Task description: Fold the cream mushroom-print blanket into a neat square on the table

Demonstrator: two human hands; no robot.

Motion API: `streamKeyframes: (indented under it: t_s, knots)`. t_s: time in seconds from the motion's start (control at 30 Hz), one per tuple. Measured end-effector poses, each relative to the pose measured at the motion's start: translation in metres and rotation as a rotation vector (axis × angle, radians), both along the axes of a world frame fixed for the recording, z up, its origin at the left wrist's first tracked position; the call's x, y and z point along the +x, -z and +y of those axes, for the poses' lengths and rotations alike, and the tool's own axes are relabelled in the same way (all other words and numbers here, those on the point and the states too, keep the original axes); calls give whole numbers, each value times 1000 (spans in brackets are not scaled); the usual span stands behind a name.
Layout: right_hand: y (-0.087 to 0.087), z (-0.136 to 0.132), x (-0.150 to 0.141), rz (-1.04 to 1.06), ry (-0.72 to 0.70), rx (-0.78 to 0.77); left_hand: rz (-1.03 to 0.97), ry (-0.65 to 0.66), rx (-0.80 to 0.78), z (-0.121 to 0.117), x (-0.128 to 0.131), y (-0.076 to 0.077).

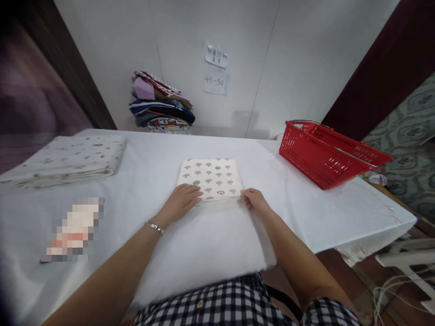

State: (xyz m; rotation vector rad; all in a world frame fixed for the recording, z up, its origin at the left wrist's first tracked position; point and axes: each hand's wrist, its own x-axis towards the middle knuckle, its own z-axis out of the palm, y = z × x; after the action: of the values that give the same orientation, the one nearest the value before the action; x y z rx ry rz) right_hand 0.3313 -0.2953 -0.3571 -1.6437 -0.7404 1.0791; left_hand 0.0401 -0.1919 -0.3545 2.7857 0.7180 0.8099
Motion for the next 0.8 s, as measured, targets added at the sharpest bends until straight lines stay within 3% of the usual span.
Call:
streamKeyframes:
  t_s: [0.13,0.23,0.53,0.8]
  knots:
    - [-2,-1,0,-58,-49,-5,-15,4,-1,2,0,3]
    - [-5,0,-1,-91,-9,73,-18,1,3,2,1,6]
    - [-16,5,-6,-76,78,109,11,-21,-28,0,2,1]
    - [-2,3,-3,-175,-10,-52,5,-8,-33,0,2,2]
